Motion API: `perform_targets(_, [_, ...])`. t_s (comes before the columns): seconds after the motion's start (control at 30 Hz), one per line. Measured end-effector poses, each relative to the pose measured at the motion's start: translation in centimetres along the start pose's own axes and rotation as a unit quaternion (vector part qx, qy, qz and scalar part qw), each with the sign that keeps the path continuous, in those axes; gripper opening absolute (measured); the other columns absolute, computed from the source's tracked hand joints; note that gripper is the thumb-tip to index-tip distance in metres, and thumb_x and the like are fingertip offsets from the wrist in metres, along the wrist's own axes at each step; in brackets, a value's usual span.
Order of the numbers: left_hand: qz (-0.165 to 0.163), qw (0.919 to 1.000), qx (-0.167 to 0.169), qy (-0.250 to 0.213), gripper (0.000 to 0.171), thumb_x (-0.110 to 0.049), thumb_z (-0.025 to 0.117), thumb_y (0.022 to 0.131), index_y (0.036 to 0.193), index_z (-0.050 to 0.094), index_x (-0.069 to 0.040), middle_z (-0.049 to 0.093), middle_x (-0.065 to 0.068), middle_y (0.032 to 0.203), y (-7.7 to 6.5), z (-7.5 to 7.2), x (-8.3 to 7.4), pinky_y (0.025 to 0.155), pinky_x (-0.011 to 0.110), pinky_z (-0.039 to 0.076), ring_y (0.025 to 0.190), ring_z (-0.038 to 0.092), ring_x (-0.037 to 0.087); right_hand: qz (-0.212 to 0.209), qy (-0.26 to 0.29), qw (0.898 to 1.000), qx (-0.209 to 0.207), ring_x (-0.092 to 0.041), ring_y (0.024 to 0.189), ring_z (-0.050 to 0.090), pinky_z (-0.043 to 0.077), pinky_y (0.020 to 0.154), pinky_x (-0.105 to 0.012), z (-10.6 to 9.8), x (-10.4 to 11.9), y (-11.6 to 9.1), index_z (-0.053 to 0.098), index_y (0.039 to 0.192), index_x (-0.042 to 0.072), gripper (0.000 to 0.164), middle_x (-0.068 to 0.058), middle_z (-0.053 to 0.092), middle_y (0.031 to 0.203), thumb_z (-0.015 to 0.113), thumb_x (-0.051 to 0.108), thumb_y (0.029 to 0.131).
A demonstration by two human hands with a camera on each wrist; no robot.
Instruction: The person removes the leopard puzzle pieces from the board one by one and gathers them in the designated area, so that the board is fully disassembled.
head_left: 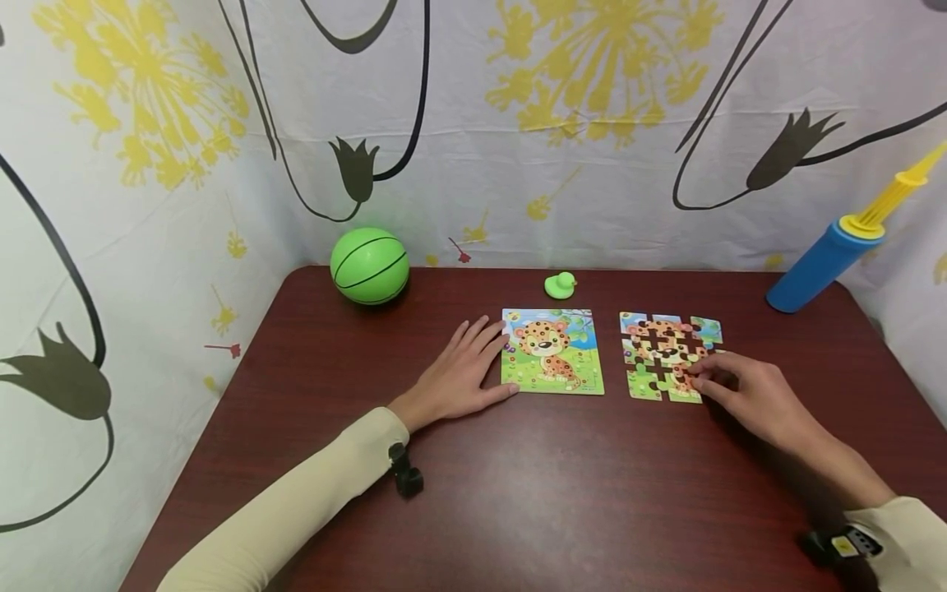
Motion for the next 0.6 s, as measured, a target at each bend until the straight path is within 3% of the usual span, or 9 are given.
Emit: perform_targets(0.6, [-0.004, 1.0, 0.003, -0.006, 0.09, -0.071, 0.054, 0.106, 0.172, 0.039, -0.012, 0.027, 0.006, 0.181, -0.05, -0.1, -0.1, 0.136, 0.053, 0.006, 0.171, 0.011, 0.031, -0.003, -0.005, 1.0, -0.001, -0.004, 0.071, 0.052, 0.043, 0.062, -0.029, 0.44, 0.37, 0.0, 0.08, 0.108, 0.008, 0.011, 0.004, 0.068, 0.09, 0.082, 0.002, 0.098])
Point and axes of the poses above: each hand's wrist, its own y-axis towards the middle knuckle, its own z-axis out of the palm, x = y × z, the point moved 2 cm from there along y, towards the middle knuckle
